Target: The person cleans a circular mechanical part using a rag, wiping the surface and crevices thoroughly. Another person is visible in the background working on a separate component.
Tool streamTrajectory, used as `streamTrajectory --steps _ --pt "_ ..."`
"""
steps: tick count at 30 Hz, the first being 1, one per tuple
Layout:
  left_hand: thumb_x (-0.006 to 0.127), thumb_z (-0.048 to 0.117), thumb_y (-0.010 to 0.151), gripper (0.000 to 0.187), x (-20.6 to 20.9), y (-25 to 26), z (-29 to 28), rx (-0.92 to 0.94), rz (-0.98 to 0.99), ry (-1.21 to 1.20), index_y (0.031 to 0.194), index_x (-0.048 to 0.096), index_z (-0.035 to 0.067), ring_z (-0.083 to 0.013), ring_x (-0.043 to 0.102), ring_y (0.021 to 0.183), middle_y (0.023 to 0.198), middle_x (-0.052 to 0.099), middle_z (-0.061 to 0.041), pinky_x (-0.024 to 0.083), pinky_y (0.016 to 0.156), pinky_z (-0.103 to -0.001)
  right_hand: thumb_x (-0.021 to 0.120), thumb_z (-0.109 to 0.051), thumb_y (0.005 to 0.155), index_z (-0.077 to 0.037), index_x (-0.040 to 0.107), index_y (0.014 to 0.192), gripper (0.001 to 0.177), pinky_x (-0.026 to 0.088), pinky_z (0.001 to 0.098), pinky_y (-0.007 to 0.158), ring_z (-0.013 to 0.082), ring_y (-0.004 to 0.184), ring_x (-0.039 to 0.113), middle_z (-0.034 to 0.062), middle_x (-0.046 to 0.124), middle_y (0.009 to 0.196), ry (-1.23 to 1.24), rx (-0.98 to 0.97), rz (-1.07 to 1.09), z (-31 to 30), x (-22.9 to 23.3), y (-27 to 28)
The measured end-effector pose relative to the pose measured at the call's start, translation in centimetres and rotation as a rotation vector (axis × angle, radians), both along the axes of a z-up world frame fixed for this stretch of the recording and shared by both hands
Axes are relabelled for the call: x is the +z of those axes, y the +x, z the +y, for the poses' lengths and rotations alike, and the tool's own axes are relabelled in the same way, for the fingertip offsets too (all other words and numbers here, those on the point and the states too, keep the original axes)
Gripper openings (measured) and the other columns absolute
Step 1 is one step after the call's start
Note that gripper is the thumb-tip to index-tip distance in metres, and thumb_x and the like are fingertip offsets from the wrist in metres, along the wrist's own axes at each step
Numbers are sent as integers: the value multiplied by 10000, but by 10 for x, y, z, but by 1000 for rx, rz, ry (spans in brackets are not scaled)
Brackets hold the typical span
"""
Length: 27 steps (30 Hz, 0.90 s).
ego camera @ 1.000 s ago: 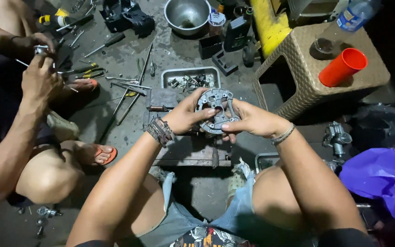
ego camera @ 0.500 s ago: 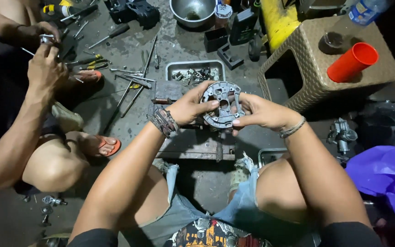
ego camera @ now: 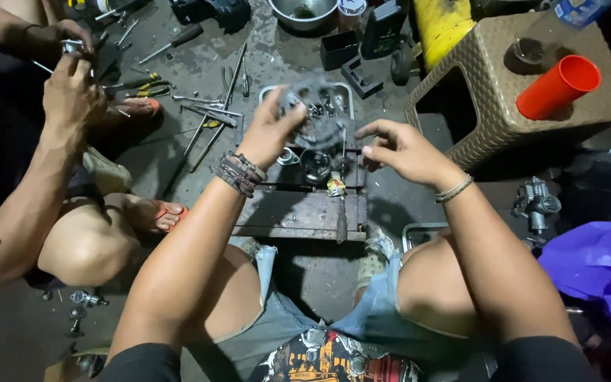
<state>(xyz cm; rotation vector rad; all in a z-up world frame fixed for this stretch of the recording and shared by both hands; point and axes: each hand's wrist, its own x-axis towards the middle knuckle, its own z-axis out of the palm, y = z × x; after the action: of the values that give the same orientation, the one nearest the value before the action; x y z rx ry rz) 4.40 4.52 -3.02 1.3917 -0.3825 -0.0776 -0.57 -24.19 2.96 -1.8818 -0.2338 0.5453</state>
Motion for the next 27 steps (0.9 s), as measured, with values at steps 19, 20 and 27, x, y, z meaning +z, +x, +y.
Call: streamTrajectory --steps 19,20,27 --pt "585 146 1042 148 -19 13 6 320 214 -217 1183 564 106 -191 747 708 894 742 -135 643 603 -296 646 -325 955 -87 660 1346 459 549 508 934 407 1071 729 199 793 1029 -731 195 18 22 4 9" --pt "593 132 1033 132 -15 13 5 342 218 -227 1161 575 107 -177 744 711 883 743 -122 644 617 -288 625 -319 963 -64 648 1352 466 534 542 961 437 1109 708 229 779 1077 -738 206 15 29 13 7" --pt "600 105 1021 124 -19 12 12 421 215 -212 1144 584 98 -158 738 768 907 757 -114 644 674 -292 639 -375 952 -113 679 1302 440 563 524 930 377 1085 734 165 784 1100 -888 254 -118 36 -33 13"
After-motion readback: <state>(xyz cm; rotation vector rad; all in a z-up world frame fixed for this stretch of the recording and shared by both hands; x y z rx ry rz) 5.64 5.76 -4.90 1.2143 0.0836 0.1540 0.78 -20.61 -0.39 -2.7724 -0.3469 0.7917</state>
